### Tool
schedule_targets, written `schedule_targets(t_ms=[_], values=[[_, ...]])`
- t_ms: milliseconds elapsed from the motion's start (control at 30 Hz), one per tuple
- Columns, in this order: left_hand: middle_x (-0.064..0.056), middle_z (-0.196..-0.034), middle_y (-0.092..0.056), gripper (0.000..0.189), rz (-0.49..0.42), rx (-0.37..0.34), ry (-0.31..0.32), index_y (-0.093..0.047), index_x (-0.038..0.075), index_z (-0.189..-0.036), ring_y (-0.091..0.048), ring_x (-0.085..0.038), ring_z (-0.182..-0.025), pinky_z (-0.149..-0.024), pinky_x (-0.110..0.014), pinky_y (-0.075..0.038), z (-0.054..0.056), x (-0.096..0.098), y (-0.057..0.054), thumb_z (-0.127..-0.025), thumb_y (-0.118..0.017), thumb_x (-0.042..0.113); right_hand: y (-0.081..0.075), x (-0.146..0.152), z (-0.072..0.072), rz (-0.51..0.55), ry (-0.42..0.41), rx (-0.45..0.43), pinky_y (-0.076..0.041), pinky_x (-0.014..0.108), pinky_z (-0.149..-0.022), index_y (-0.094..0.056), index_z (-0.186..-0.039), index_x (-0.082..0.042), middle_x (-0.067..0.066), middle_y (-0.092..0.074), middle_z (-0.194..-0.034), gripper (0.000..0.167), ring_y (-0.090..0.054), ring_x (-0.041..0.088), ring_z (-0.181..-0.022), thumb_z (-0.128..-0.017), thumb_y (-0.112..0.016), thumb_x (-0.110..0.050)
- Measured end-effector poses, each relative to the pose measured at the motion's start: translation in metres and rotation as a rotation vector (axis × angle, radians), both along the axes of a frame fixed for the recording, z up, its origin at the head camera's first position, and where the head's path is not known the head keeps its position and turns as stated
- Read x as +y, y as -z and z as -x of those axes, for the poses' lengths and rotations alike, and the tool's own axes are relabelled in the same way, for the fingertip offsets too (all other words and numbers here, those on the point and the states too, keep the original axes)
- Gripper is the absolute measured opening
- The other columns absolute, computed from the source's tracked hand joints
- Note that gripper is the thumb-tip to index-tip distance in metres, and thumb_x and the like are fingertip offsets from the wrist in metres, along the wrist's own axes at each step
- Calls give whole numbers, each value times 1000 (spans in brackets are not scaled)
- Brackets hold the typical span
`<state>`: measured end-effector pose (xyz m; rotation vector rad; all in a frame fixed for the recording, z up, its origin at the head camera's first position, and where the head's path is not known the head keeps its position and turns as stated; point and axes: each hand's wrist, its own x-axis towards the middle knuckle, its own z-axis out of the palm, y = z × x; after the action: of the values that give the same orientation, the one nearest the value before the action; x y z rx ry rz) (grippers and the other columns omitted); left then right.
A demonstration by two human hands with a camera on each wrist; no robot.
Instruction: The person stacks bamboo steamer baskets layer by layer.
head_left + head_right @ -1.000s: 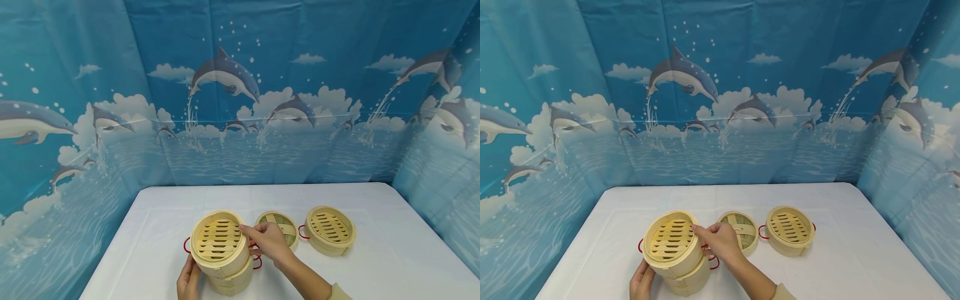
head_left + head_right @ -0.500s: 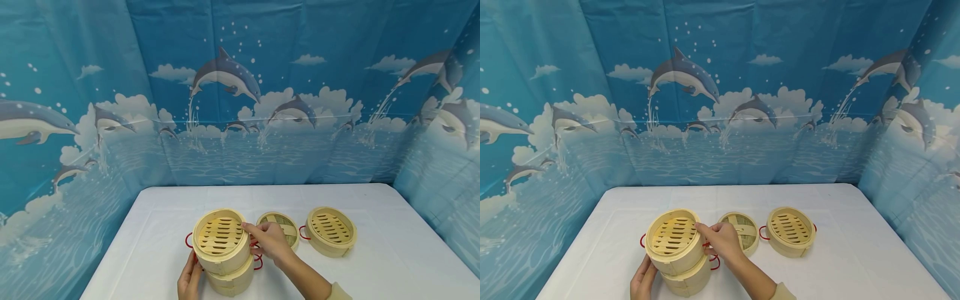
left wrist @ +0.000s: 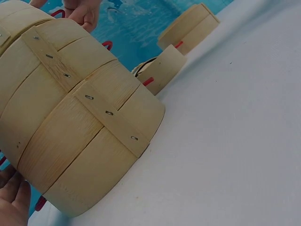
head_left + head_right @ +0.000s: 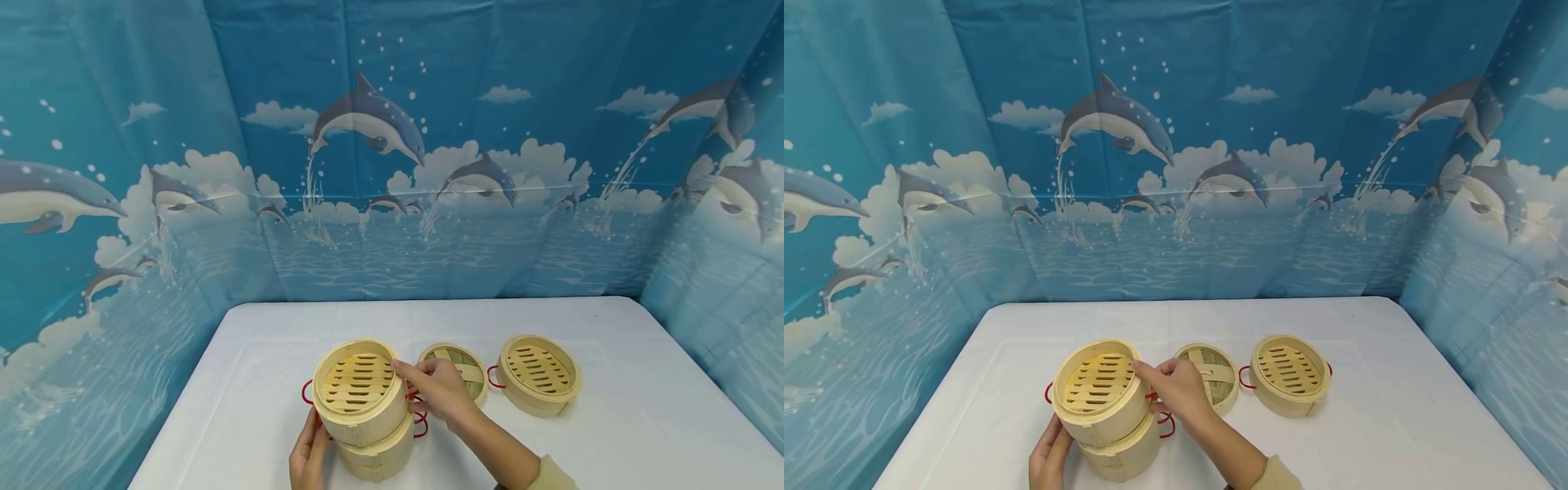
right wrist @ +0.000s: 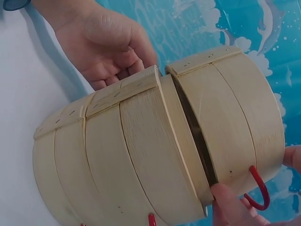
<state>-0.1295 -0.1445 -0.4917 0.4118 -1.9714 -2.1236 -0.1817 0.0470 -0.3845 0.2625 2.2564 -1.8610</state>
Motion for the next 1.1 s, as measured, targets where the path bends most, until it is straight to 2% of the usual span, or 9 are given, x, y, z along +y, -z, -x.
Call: schedule_targets(t_ms=[267,467,533,700,800,900,1033,1100], values=[[-18,-140,-37,55,9,10,3,-32,-5,-139,-42,5,-111,-85,-9,-40,3,-2,1,-97,-48,26,-2,2,1,4,-17,-1,-57,32,-55,-56,-86,4,11,-55,-80,49,-55,14,-57,-76,-72,-41],[-18,-141,-35,55,11,5,9,-31,-5,-139,-35,-14,-125,-86,-7,-38,2,-2,-1,-97,-47,26,-1,3,-1,52,-37,0,-57,33,-58,-55,-86,4,11,-59,-79,47,-60,15,-64,-78,-72,-40],[-18,-141,-35,55,16,3,8,-32,-5,-139,-36,-13,-124,-86,-7,-38,2,-2,-1,-97,-47,27,0,3,-2,57,-41,2,-57,33,-59,-55,-86,3,11,-60,-78,47,-61,14,-65,-78,-71,-40],[-19,-139,-37,52,18,18,-6,-33,-6,-138,-41,5,-112,-85,-8,-40,1,-1,0,-97,-48,23,1,4,-4,73,-42,0,-57,33,-59,-56,-87,4,10,-61,-77,47,-61,14,-65,-78,-71,-39],[-18,-140,-36,53,4,22,-4,-33,-6,-138,-41,9,-109,-86,-8,-39,1,-1,1,-97,-48,24,1,5,-5,86,-53,-2,-57,34,-60,-56,-89,4,10,-62,-76,46,-62,14,-66,-79,-71,-38],[-20,-140,-35,54,-1,28,-4,-31,-8,-138,-39,4,-114,-86,-7,-38,0,-1,1,-97,-48,24,1,7,-6,94,-74,5,-57,34,-61,-56,-88,4,10,-62,-76,44,-63,15,-66,-79,-70,-36],[-22,-139,-35,55,-6,30,2,-29,-10,-138,-36,-11,-124,-87,-8,-38,-2,0,0,-97,-47,23,0,11,-5,86,-103,20,-57,36,-62,-58,-87,4,9,-63,-74,40,-63,16,-65,-80,-70,-33],[-21,-140,-36,56,-11,18,0,-29,-9,-138,-36,-11,-124,-88,-8,-38,-2,0,0,-97,-47,25,1,13,-4,74,-111,29,-57,36,-61,-58,-87,4,9,-63,-73,40,-63,16,-64,-80,-70,-33]])
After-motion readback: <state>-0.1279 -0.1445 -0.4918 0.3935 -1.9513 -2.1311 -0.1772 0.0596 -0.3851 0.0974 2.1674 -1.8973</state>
